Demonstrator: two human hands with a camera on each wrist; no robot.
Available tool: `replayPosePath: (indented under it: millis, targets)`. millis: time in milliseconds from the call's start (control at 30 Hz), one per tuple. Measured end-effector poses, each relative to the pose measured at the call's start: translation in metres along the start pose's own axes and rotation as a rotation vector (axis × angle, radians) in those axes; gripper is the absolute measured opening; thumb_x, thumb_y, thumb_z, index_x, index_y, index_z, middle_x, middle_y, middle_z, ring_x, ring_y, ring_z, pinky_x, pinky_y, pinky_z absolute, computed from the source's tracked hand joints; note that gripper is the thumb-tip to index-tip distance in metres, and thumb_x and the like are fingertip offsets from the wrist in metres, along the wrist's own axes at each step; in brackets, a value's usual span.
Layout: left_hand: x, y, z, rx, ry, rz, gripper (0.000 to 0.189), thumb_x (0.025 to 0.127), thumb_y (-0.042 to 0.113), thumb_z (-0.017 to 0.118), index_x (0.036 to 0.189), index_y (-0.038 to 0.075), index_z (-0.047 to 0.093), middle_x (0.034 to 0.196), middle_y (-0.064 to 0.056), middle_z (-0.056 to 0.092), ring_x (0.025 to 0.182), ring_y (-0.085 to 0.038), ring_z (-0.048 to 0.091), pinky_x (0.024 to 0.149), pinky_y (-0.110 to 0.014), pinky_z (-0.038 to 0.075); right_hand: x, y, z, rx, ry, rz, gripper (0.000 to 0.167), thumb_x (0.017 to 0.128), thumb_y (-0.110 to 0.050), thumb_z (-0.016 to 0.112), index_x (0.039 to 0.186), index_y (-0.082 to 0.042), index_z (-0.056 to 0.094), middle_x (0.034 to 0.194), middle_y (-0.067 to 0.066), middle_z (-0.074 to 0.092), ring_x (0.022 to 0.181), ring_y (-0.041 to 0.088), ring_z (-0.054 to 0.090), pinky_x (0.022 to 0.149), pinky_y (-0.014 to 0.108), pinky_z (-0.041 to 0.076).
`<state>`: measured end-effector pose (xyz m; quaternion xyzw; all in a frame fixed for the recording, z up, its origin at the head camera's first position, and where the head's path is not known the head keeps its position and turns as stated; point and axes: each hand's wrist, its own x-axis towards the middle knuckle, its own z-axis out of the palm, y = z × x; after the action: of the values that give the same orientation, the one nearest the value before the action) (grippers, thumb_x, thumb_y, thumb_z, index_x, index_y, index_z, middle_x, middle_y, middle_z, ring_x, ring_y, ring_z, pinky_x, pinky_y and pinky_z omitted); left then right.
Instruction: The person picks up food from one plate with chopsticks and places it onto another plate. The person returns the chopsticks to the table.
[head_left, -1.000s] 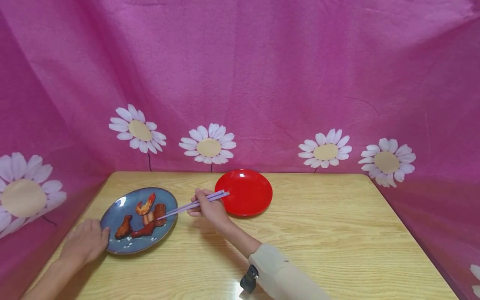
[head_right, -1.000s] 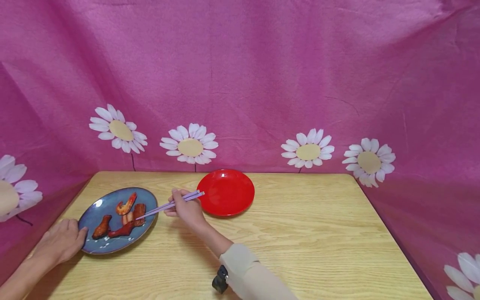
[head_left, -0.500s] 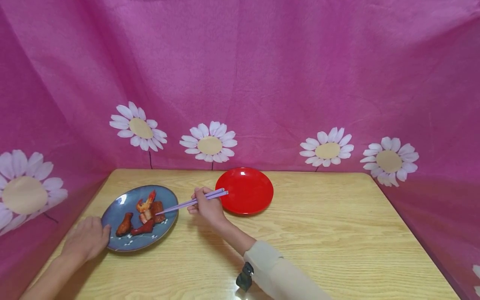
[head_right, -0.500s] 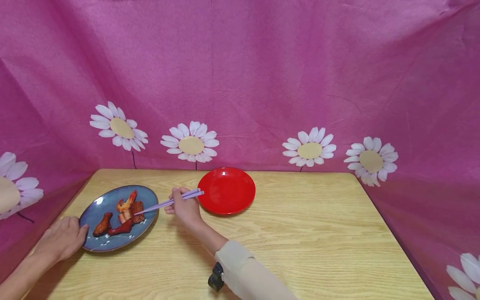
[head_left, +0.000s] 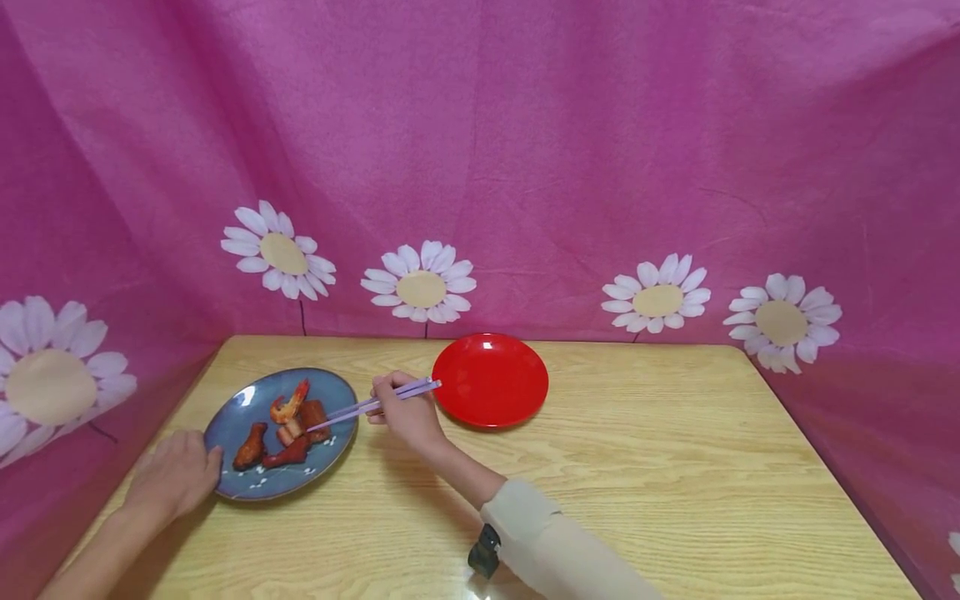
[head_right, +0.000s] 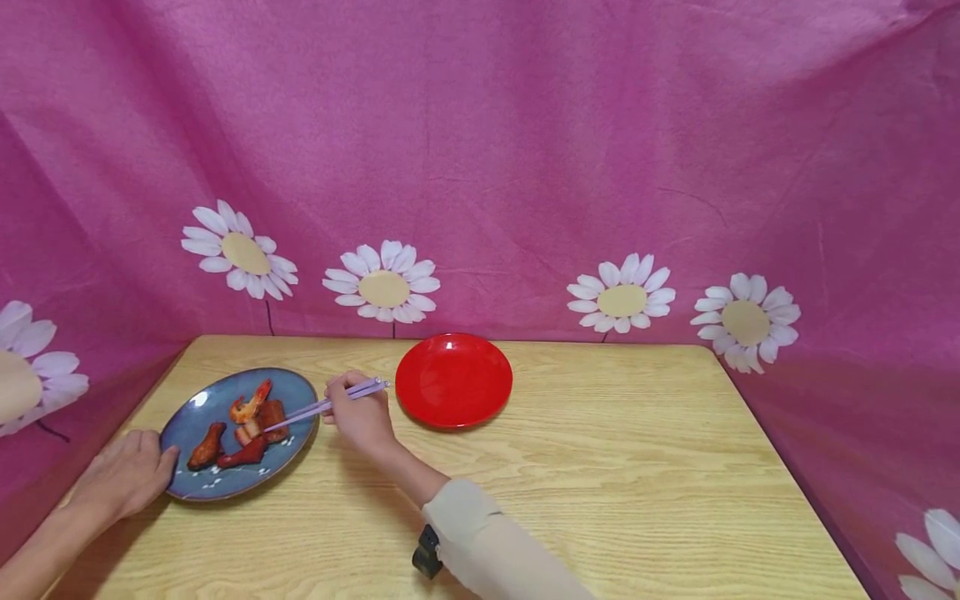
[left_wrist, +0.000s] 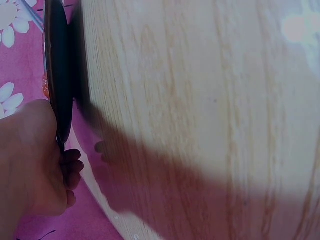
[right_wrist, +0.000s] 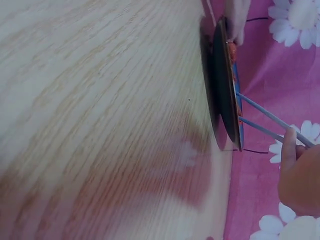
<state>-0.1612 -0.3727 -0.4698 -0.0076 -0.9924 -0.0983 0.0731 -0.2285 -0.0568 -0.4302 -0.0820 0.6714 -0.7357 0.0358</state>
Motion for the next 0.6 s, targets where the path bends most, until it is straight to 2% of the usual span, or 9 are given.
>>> replayPosePath:
  millis: [133,267,400,500,600]
  targets:
    - [0.0,0.001,-0.001,-0.002,0.0,0.001,0.03,0.099,0.017,0.048,0.084,-0.009,0.048,0.083,-0.025,0.05,0.083,-0.053,0.053,0.067,-0.061,0.04,-0.004,-0.004,0.007,-0.068,-0.082,-0.056,0.021,0.098,-0.009,0.059,0.083,0.005,0.065,0.079,0.01,0.067,0.06,0.016,0.066,0.064,0.038,0.059]
    - [0.001,0.001,-0.002,0.001,-0.002,0.002,0.031,0.099,0.018,0.047,0.085,-0.01,0.049,0.083,-0.024,0.05,0.083,-0.052,0.053,0.068,-0.061,0.04,-0.009,-0.009,0.013,-0.159,-0.119,-0.107,0.023,0.099,-0.013,0.058,0.082,0.0,0.065,0.071,0.004,0.063,0.057,0.012,0.06,0.055,0.027,0.055]
    - [0.001,0.001,0.0,0.004,-0.012,-0.002,0.031,0.099,0.018,0.047,0.086,-0.01,0.049,0.083,-0.024,0.05,0.084,-0.052,0.053,0.068,-0.061,0.04,-0.01,-0.008,0.016,-0.193,-0.053,-0.108,0.025,0.101,-0.017,0.056,0.083,-0.003,0.066,0.067,0.004,0.062,0.055,0.011,0.059,0.052,0.027,0.053]
    - [0.001,0.0,0.001,0.003,-0.019,-0.007,0.031,0.1,0.018,0.047,0.087,-0.01,0.049,0.084,-0.024,0.05,0.085,-0.052,0.052,0.068,-0.061,0.04,-0.007,-0.002,0.014,-0.152,0.028,-0.081,0.027,0.102,-0.017,0.054,0.082,-0.002,0.066,0.067,0.004,0.063,0.058,0.017,0.065,0.055,0.035,0.057]
    - [0.0,-0.001,0.001,0.004,-0.011,-0.007,0.031,0.099,0.018,0.047,0.086,-0.01,0.049,0.082,-0.024,0.05,0.083,-0.052,0.053,0.068,-0.061,0.04,-0.001,0.004,0.01,-0.076,0.097,-0.029,0.03,0.103,-0.017,0.053,0.081,0.001,0.064,0.066,0.005,0.063,0.057,0.019,0.067,0.055,0.033,0.057]
